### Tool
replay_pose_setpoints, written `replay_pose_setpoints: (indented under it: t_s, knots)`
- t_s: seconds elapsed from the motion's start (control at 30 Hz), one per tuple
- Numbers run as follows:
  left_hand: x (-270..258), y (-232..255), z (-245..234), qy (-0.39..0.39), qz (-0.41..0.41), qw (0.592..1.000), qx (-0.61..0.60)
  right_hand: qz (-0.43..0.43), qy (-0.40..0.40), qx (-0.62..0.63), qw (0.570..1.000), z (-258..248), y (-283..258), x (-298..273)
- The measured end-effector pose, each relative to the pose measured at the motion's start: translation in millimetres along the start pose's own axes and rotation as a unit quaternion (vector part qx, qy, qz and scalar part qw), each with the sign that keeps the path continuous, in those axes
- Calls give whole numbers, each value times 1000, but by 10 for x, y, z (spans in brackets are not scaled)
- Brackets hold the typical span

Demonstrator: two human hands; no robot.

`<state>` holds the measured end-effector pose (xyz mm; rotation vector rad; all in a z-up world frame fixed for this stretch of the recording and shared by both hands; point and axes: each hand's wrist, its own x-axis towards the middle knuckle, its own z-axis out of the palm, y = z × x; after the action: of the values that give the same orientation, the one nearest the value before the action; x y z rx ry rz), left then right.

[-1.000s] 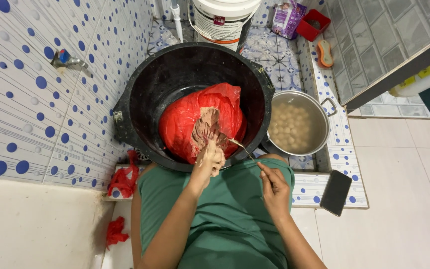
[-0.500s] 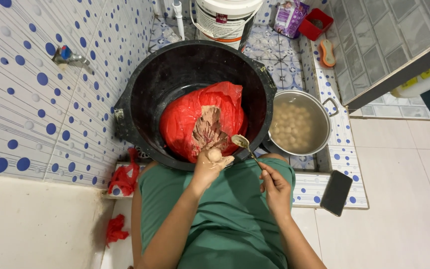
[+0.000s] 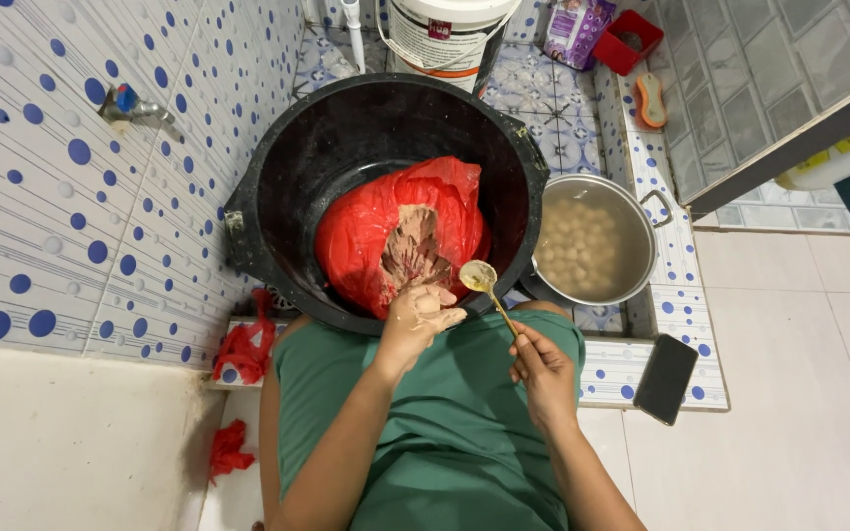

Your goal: A person portions a meat or dough mixture from a red plastic bag into a pot of water using a spoon to form meatballs.

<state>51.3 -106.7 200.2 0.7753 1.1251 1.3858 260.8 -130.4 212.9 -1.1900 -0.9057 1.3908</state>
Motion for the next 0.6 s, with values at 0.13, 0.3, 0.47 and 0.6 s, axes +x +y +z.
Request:
replay_pose_setpoints:
  t_s: [0.13, 0.3, 0.47, 0.6]
  knots:
    - [47, -216, -32, 37, 22, 999, 19, 2, -6, 4, 1000, 5, -3, 4]
    - [3, -99, 42, 54, 22, 996, -63, -1, -9, 5, 1000, -5, 44, 35]
    - [56, -133, -71, 48, -17, 997, -58, 10, -3, 3, 1000, -2, 42, 26]
    - [22, 2, -14, 45, -47, 997, -43, 12, -2, 2, 1000, 12, 36, 22]
